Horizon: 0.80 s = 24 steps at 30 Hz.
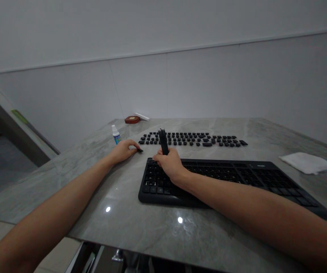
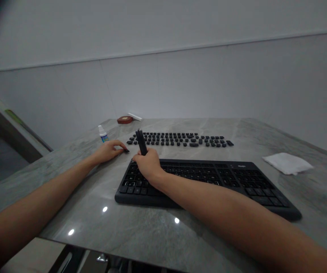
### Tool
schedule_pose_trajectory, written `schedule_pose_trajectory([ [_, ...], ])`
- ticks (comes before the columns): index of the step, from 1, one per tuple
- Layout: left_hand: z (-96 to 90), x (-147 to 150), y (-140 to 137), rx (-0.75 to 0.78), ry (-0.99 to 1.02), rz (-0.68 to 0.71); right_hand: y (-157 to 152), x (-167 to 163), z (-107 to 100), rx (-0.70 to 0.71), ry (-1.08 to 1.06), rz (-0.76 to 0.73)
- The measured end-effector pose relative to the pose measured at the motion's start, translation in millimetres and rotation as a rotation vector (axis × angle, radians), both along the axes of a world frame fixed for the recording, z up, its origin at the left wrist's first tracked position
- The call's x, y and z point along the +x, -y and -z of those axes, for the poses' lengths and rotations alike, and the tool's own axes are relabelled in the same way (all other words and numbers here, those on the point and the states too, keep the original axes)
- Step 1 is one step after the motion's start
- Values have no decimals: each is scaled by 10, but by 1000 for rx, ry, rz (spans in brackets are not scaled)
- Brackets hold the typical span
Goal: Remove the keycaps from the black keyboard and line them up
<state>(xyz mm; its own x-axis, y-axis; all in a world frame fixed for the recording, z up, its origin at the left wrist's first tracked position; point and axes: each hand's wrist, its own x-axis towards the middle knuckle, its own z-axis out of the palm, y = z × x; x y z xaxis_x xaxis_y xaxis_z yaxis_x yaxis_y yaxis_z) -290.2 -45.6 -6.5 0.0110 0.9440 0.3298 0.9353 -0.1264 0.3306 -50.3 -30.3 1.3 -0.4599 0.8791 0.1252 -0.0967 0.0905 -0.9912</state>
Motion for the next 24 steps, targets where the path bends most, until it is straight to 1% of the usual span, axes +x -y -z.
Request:
schedule_pose_trajectory([
  [3, -10, 7, 3, -6, -6, 47, 3, 7, -9, 1, 9, -1],
  [9, -107, 51, 54, 7, -40, 162, 15, 18, -29, 9, 10, 9],
  [16, -152, 92, 80, -10, -29, 171, 19, 17, -27, 5, 5, 7],
  [21, -104, 56, 50, -92, -17, 227, 26, 26, -31, 1, 17, 1],
  [24, -67, 0, 22, -98, -70, 171, 18, 21, -27, -4, 14, 0],
])
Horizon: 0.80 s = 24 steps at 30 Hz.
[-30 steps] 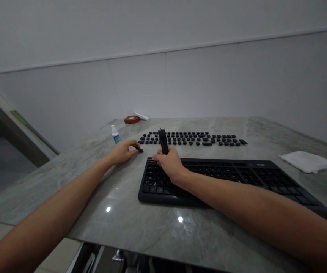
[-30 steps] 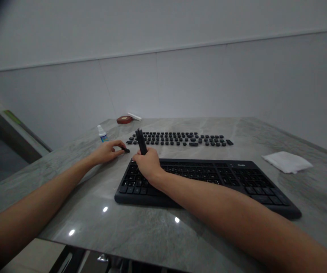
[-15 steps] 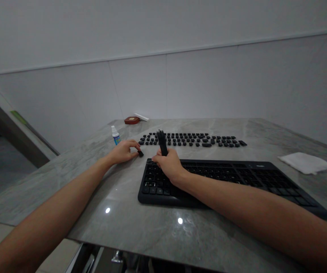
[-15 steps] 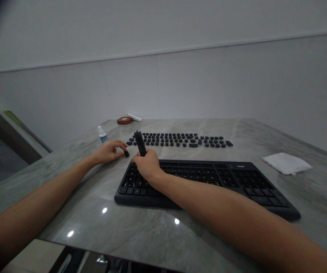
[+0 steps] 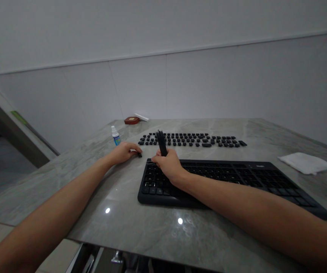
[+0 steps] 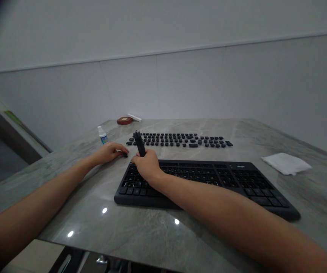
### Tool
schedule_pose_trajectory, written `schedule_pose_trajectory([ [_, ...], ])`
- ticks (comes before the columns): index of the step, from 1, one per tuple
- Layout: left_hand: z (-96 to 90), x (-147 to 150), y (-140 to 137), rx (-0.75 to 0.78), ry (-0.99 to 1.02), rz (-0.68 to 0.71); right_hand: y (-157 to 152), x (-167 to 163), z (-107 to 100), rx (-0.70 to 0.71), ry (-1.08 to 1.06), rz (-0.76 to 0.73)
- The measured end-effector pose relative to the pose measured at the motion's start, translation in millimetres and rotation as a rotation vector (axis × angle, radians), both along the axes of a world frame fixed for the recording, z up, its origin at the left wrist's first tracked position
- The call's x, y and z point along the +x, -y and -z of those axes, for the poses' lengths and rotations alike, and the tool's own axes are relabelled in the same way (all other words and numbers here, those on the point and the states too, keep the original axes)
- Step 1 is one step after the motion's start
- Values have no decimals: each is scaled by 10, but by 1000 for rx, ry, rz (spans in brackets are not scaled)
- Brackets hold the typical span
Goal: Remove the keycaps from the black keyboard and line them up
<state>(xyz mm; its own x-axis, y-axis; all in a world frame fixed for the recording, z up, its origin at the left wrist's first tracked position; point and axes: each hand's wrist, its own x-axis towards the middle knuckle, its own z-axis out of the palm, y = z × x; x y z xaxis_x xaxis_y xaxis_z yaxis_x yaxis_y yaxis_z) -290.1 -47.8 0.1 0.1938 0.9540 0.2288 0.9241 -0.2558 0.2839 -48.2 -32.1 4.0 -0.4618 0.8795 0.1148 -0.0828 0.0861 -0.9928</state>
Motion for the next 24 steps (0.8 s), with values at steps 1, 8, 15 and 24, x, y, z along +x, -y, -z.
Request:
schedule_pose_trajectory([
  [1, 6, -19, -7, 10, -23, -30, -4, -3, 2, 1, -4, -2],
  [8, -3, -58, -30, 105, -140, -179, -8, -9, 2, 4, -8, -5],
  [15, -11, -70, -38, 120, -204, -147, 2, -4, -4, -5, 2, -2],
  [24, 9, -35, -34, 127, -180, -72, 4, -2, -8, 1, -20, -8],
])
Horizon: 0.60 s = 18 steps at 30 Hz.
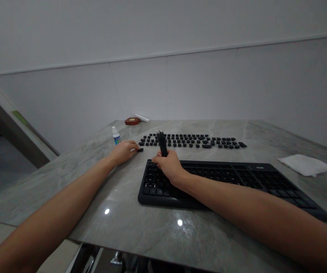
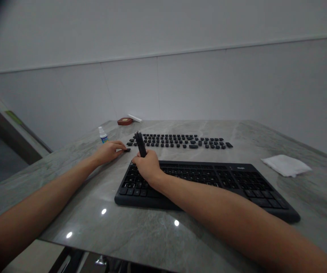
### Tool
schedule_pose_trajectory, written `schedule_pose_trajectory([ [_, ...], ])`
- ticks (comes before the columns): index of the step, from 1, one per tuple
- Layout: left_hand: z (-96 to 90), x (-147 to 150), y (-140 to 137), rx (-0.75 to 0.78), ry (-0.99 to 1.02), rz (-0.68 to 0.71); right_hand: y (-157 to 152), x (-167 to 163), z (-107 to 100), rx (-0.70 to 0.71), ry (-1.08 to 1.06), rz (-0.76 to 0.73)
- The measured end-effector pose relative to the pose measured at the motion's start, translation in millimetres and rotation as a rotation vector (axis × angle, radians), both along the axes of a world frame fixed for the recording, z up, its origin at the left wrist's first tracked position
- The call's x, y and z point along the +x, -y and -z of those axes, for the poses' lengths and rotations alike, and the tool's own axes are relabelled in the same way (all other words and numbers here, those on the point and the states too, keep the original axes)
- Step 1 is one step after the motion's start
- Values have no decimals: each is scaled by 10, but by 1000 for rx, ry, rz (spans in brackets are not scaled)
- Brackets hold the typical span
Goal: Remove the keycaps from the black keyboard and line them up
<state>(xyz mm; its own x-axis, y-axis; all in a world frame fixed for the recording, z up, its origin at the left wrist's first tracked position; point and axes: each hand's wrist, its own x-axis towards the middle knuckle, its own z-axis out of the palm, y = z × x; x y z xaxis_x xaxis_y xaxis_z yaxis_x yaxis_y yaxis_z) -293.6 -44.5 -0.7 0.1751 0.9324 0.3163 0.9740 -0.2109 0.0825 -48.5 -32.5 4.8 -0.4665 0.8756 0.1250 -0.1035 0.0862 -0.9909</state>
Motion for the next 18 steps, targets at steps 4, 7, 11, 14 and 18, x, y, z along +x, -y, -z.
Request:
schedule_pose_trajectory([
  [4, 28, 5, -21, 16, 5, -27, 3, -2, -2, -13, 4, 1],
  [7, 35, -4, -28, 28, 16, -49, 5, 1, -3, -10, 5, -3],
  [11, 30, -6, -23, 39, 30, -63, 5, 3, 4, 0, 13, 7],
  [14, 34, -8, -24, 45, 36, -69, 4, 1, 11, 4, 11, 10],
  [18, 59, -4, -37, 61, 46, -82, 4, -3, 5, 5, 18, 18],
])
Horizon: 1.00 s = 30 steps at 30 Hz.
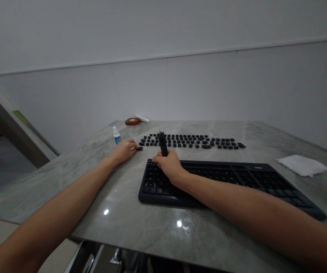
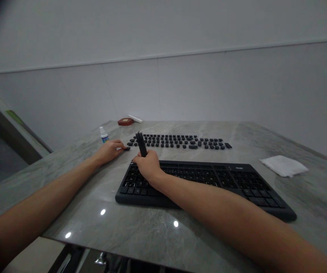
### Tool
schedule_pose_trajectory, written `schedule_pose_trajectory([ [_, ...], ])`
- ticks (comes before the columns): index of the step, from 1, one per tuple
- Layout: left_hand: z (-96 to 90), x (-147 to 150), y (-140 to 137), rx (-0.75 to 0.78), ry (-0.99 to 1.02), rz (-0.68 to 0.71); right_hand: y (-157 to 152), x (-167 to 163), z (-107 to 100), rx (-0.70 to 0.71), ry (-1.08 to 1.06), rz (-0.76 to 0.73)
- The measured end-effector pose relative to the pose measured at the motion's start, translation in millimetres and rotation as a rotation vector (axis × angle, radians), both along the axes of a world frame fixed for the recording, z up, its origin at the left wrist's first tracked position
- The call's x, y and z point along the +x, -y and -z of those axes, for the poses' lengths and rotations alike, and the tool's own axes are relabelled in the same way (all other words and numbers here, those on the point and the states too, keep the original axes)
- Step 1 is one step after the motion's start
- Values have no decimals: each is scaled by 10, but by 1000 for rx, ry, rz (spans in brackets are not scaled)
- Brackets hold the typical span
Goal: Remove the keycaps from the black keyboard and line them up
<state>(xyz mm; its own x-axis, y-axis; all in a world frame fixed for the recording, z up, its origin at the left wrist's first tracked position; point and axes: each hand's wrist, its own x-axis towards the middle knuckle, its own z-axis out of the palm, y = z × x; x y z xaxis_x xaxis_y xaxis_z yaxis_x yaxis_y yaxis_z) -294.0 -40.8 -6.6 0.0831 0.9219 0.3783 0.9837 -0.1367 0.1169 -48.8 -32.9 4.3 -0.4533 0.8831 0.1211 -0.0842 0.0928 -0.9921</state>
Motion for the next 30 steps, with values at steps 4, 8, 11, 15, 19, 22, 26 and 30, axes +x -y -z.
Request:
schedule_pose_trajectory([
  [4, -14, 23, 3, 41, 18, -9, -6, -10, 10, -9, -14, -4],
  [8, -111, 81, 38, 201, 51, -105, -18, -23, 36, -43, -67, 16],
  [11, -203, 204, 104, 351, 155, -156, -10, -11, 13, -40, -94, 4],
  [15, -299, 542, 289, 192, 451, 51, 18, 80, -100, 79, -18, 5],
  [19, -345, 971, 505, -102, 587, 378, 49, 313, -230, 434, 146, -47],
  [22, -370, 1217, 602, -78, 582, 453, 90, 573, -251, 580, 285, -113],
  [26, -417, 1336, 656, -111, 457, 575, 157, 895, -146, 728, 284, -158],
  [30, -446, 1278, 674, -172, 364, 712, 200, 1015, -12, 1013, 297, -197],
])
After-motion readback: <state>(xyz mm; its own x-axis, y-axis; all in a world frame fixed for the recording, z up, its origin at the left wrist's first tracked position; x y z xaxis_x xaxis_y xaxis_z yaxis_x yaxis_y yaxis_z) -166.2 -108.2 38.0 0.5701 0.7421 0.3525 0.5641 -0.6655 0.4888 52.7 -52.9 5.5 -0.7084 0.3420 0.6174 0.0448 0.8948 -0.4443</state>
